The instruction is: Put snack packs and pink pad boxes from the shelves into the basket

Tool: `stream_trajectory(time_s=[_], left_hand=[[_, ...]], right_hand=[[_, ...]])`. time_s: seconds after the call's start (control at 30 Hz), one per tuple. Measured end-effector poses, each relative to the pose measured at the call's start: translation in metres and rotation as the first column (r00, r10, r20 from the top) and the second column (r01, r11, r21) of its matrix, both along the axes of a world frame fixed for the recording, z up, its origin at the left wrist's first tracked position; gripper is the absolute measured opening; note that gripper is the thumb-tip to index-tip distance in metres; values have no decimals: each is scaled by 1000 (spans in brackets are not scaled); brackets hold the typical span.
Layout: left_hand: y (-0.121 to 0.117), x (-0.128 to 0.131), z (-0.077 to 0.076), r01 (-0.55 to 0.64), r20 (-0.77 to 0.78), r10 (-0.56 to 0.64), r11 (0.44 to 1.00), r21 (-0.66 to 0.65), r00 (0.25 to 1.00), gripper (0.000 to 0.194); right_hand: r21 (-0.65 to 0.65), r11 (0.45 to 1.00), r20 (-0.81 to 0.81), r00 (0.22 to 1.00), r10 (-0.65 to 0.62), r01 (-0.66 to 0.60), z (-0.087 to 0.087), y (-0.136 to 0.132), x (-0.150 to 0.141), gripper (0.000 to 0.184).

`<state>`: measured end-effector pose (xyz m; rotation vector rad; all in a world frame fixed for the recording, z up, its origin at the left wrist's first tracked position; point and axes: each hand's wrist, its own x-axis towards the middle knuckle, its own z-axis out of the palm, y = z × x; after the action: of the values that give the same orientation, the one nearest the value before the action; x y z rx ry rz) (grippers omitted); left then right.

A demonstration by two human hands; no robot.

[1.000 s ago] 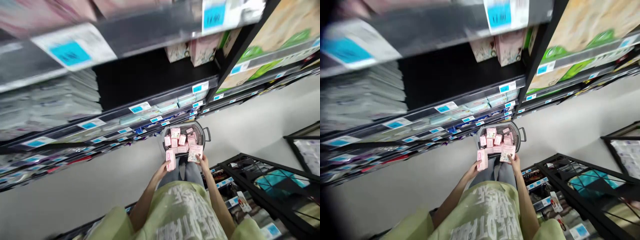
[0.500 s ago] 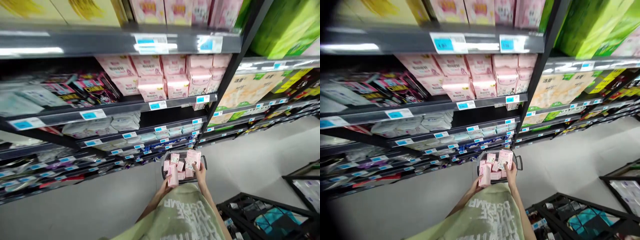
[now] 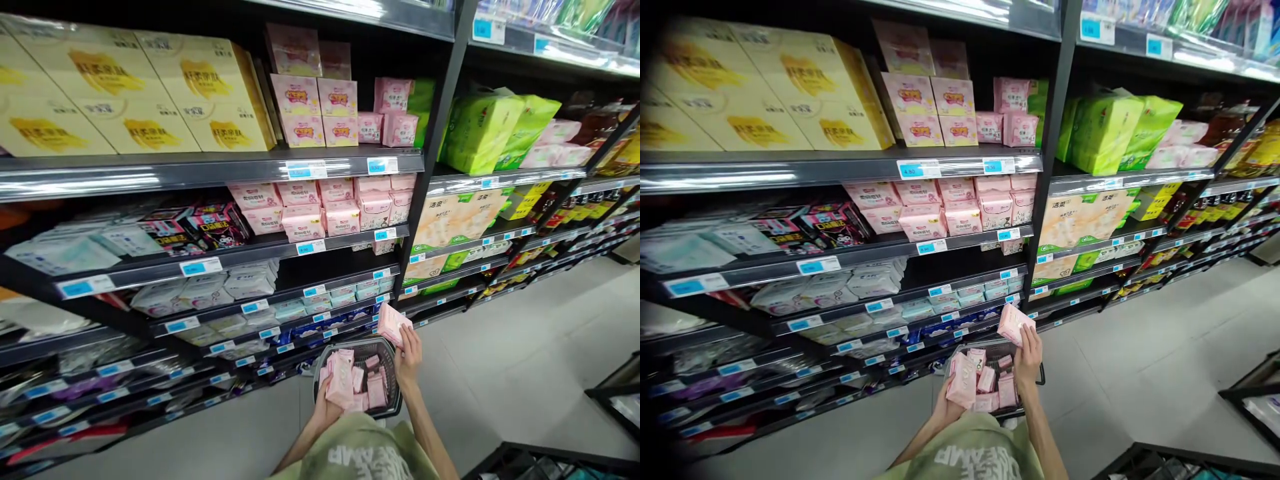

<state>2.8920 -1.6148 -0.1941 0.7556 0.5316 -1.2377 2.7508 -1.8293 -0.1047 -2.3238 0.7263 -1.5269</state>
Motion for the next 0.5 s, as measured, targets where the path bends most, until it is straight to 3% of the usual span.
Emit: stream_trajectory(time_s=[0.1,0.17,0.23,0.3,0.4,0.5], left_hand=[[-7,2,-3,8,33,-7,999,-31,999,64],[-12,2,-3,26,41,-24,998,-52,999,62],[-15,2,-1,32,45,-28,997,-75,999,58],[-18,1,1,29,49,-24,995,-93,998,55],[-19,5,8,36,76,-26,990,-133,997,55],[-22,13,22,49,114,-28,981,-190,993,57]], right_hand=[[206,978,112,994,-8,-16,7,-3,4,40],[457,889,196,976,-96,-5,12,-6,9,42],[688,724,271,945,-185,-55,17,-11,16,56],[808,563,350,910,-222,-174,22,-17,23,70],[868,364,423,886,-191,-337,29,-23,31,84],[892,153,438,897,-54,-426,31,-22,34,78]])
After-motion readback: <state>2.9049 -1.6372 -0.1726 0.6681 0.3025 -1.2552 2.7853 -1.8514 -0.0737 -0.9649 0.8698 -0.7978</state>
